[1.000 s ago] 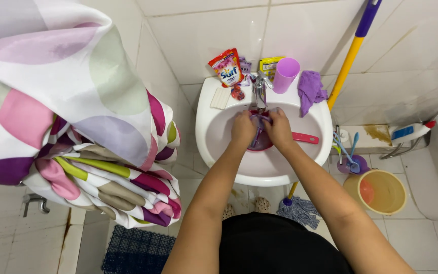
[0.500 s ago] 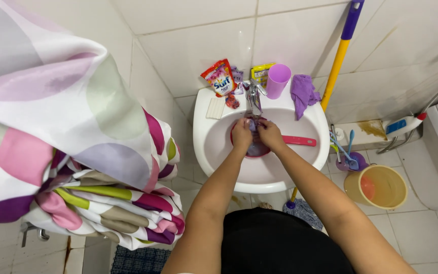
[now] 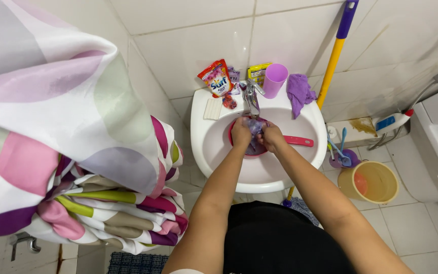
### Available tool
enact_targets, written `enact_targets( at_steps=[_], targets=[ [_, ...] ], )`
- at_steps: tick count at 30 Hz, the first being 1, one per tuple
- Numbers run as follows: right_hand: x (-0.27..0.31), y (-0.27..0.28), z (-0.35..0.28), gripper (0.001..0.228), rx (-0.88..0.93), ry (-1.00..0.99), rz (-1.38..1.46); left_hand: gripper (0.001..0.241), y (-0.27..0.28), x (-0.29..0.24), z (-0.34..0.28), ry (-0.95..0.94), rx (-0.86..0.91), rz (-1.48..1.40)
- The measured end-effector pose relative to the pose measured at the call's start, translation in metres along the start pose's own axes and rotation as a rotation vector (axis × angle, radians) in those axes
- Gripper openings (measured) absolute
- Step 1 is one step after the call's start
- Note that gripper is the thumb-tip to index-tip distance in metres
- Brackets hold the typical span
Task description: Washing a cleaning cloth in a sink and scrubbing a toilet bowl with a brush.
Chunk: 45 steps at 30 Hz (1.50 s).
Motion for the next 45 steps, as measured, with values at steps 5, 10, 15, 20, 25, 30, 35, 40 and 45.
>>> enact_targets(
  at_steps=[5, 10, 15, 20, 25, 30, 35, 40, 45],
  targets=[
    [0.001, 0.007, -0.001, 0.023, -0.055, 0.026, -0.123, 0.025, 0.013, -0.017, -0.015, -0.005, -0.022, 0.018],
    [0.016, -0.004, -0.031, 0.03, -0.169, -0.021, -0.284, 0.024, 0.015, -0.028, -0.025, 0.023, 0.06, 0.045],
    [0.02, -0.012, -0.016, 0.024, -0.074, 0.025, 0.002, 0.026, -0.054, 0.092, -0.001, 0.487, 0.232, -0.137],
    [0.012, -0.003, -0.005, 0.023, -0.121, 0.18, -0.016, 0.027, -0.083, 0.15, 0.016, 0.595, 0.142, -0.359],
    [-0.003, 0.029, 0.016, 0.022, -0.106, 0.14, -0.098, 0.024, -0.071, 0.114, 0.014, 0.284, 0.127, -0.021],
    [0.032, 0.006, -0.014, 0.039, -0.279, 0.45, -0.535, 0.035, 0.056, -0.096, -0.067, -0.198, -0.17, 0.135],
    [0.027, -0.018, -0.024, 0.029, -0.183, 0.277, -0.332, 0.04, 0.021, -0.02, -0.039, -0.155, -0.073, -0.185],
    [0.028, -0.03, -0.022, 0.028, -0.05, 0.1, 0.032, 0.03, -0.016, 0.038, -0.017, 0.153, 0.188, -0.398],
    [0.002, -0.025, -0.029, 0.032, -0.062, -0.093, 0.289, 0.025, -0.007, 0.035, -0.02, -0.013, 0.021, -0.04]
  ],
)
Point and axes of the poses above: each hand's wrist, its own z-axis towards the middle knuckle, its own y-axis out of the back of the hand, x = y × z, the point moved 8 cm from there along z, towards the middle knuckle, and after that the axes turned 1 degree about y, right-handed, at the moved point
